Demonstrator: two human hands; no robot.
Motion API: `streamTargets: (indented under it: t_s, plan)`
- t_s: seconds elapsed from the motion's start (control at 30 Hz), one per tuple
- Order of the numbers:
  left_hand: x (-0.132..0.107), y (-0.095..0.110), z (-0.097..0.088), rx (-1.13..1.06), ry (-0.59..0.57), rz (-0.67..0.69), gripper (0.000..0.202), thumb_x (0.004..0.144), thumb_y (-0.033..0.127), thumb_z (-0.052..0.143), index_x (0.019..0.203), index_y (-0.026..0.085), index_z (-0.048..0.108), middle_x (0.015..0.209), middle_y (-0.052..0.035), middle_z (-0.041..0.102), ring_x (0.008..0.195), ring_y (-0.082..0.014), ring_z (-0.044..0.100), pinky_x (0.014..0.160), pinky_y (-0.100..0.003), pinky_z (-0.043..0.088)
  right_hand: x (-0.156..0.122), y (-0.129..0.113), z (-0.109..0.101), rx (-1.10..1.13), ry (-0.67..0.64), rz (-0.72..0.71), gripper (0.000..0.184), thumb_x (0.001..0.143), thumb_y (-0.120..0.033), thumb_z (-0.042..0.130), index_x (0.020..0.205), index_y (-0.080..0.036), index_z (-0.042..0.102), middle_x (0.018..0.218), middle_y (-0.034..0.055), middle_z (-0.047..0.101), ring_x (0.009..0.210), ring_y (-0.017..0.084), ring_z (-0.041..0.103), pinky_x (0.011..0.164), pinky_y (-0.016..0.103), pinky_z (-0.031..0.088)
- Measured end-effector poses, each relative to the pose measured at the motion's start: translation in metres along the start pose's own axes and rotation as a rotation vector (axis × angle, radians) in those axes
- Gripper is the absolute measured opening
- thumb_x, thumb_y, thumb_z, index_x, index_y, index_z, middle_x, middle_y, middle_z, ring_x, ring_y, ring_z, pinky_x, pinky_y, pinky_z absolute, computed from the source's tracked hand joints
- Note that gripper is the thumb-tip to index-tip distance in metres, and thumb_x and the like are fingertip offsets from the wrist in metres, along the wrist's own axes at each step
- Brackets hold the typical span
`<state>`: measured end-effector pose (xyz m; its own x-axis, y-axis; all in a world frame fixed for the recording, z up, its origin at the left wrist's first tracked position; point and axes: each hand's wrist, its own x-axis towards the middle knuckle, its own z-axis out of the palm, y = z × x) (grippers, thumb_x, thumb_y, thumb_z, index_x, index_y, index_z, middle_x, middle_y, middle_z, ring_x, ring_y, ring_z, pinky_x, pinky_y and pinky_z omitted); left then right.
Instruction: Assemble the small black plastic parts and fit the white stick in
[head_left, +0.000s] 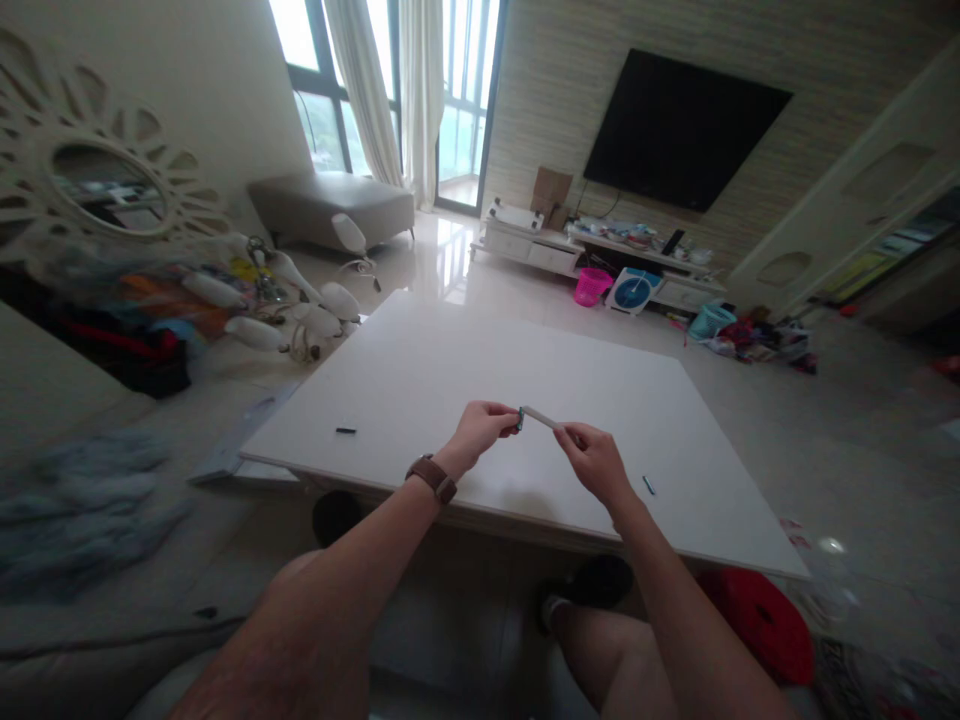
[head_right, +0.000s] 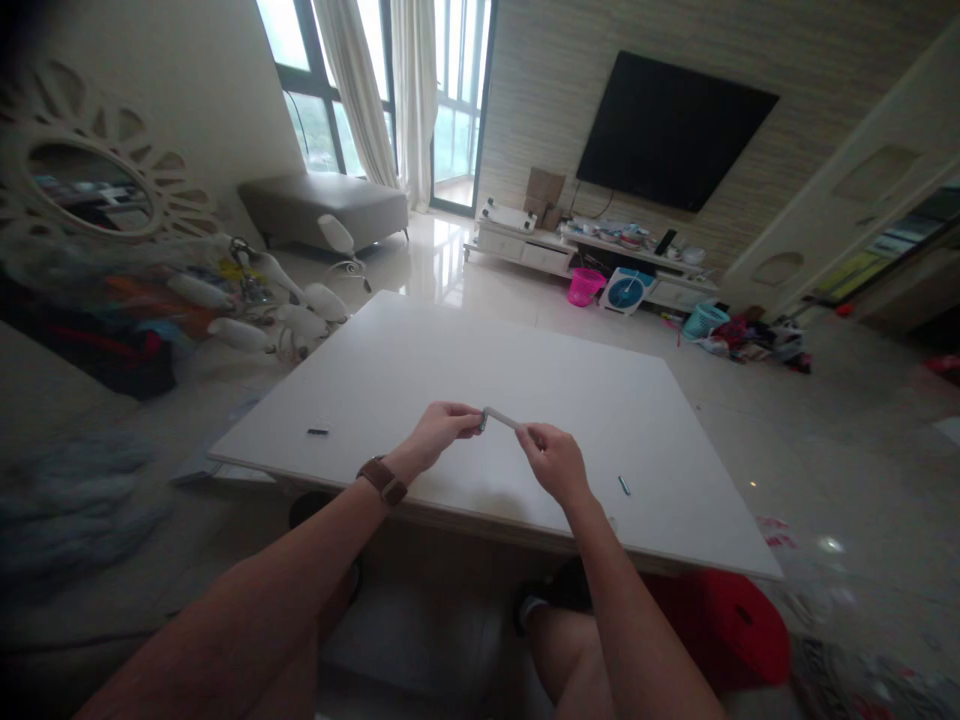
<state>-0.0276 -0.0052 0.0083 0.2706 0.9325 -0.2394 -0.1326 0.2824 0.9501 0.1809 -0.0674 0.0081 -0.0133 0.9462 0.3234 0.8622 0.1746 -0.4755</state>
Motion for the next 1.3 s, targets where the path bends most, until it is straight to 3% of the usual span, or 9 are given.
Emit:
streamTargets:
  t_s: [0.07, 0.2, 0.37, 0.53, 0.7, 0.83, 1.0, 1.17, 1.3]
  plan:
    - [0.0001, 0.0001, 0.0003, -0.006, 0.004, 0.003, 0.006, 0.072, 0.014, 0.071, 0.074, 0.01, 0.075, 0.067, -0.0081, 0.071, 0.064, -0.0126, 0.063, 0.067, -0.026, 0.049, -0.0003, -0.0007, -0.0011, -0.02, -0.023, -0.004, 0.039, 0.095, -0.048, 0.05, 0.079, -0.021, 0.072, 0.066, 0.0017, 0.063, 0.061, 0.016, 0.053, 0.059, 0.027, 0.033]
    - [-0.0004, 0.0009, 0.001, -0.028, 0.026, -0.015, 0.006, 0.072, 0.014, 0.07, 0.074, 0.01, 0.074, 0.067, -0.008, 0.071, 0.064, -0.0122, 0.063, 0.065, -0.025, 0.049, -0.0008, -0.0002, -0.0025, -0.05, 0.075, 0.078, 0.039, 0.095, -0.049, 0.05, 0.081, -0.02, 0.072, 0.064, 0.0012, 0.061, 0.059, 0.015, 0.05, 0.058, 0.028, 0.03]
    - [-0.0017, 0.0018, 0.0014, -0.032, 0.015, -0.021, 0.004, 0.072, 0.012, 0.07, 0.072, 0.01, 0.074, 0.067, -0.0081, 0.071, 0.063, -0.0121, 0.063, 0.065, -0.024, 0.049, -0.0014, -0.0007, 0.0007, 0.019, -0.037, -0.013, 0.041, 0.095, -0.051, 0.049, 0.076, -0.02, 0.07, 0.063, 0.0007, 0.058, 0.058, 0.015, 0.048, 0.058, 0.027, 0.03]
    - [-0.0013, 0.0008, 0.0013, -0.037, 0.051, -0.023, 0.004, 0.071, 0.012, 0.071, 0.073, 0.01, 0.073, 0.067, -0.0079, 0.07, 0.063, -0.0121, 0.064, 0.064, -0.024, 0.049, -0.0007, -0.0008, 0.001, -0.034, 0.057, 0.071, 0.041, 0.095, -0.05, 0.049, 0.076, -0.02, 0.069, 0.06, -0.0002, 0.055, 0.057, 0.014, 0.046, 0.056, 0.028, 0.028]
    - [-0.0009, 0.0006, 0.0012, -0.041, 0.048, -0.014, 0.004, 0.072, 0.011, 0.069, 0.072, 0.01, 0.073, 0.067, -0.0077, 0.07, 0.062, -0.012, 0.064, 0.064, -0.024, 0.049, -0.0024, -0.0023, 0.0022, 0.005, -0.035, -0.016, 0.042, 0.096, -0.051, 0.049, 0.073, -0.02, 0.066, 0.06, -0.0004, 0.054, 0.057, 0.014, 0.045, 0.056, 0.027, 0.028]
    - [-0.0018, 0.0023, 0.0016, -0.048, 0.06, -0.019, 0.005, 0.073, 0.01, 0.068, 0.073, 0.009, 0.073, 0.066, -0.0074, 0.07, 0.061, -0.0114, 0.063, 0.063, -0.023, 0.049, -0.0019, -0.0019, 0.0023, -0.035, 0.058, 0.06, 0.043, 0.096, -0.051, 0.048, 0.072, -0.02, 0.065, 0.058, -0.001, 0.051, 0.055, 0.014, 0.043, 0.055, 0.028, 0.026]
    - [-0.0034, 0.0036, 0.0024, -0.058, 0.041, -0.013, 0.006, 0.074, 0.01, 0.068, 0.071, 0.01, 0.072, 0.066, -0.007, 0.07, 0.061, -0.011, 0.063, 0.063, -0.023, 0.049, -0.0021, -0.0044, 0.0031, 0.011, -0.003, -0.012, 0.042, 0.096, -0.049, 0.048, 0.069, -0.019, 0.061, 0.057, -0.002, 0.046, 0.055, 0.013, 0.042, 0.055, 0.028, 0.025]
    - [-0.0035, 0.003, 0.0022, -0.065, 0.046, -0.021, 0.006, 0.075, 0.009, 0.067, 0.073, 0.01, 0.072, 0.067, -0.0065, 0.07, 0.061, -0.0109, 0.063, 0.063, -0.024, 0.048, -0.0017, -0.0049, 0.0018, -0.016, 0.066, 0.036, 0.043, 0.097, -0.049, 0.048, 0.069, -0.019, 0.061, 0.057, -0.0017, 0.047, 0.055, 0.013, 0.041, 0.056, 0.028, 0.025]
    - [-0.0042, 0.0036, 0.002, -0.066, 0.036, -0.021, 0.006, 0.075, 0.009, 0.066, 0.073, 0.01, 0.072, 0.067, -0.0068, 0.07, 0.063, -0.0116, 0.064, 0.064, -0.024, 0.049, -0.0024, -0.0043, 0.001, 0.036, -0.036, -0.056, 0.04, 0.096, -0.048, 0.049, 0.073, -0.019, 0.063, 0.058, -0.0018, 0.049, 0.055, 0.013, 0.042, 0.056, 0.027, 0.027]
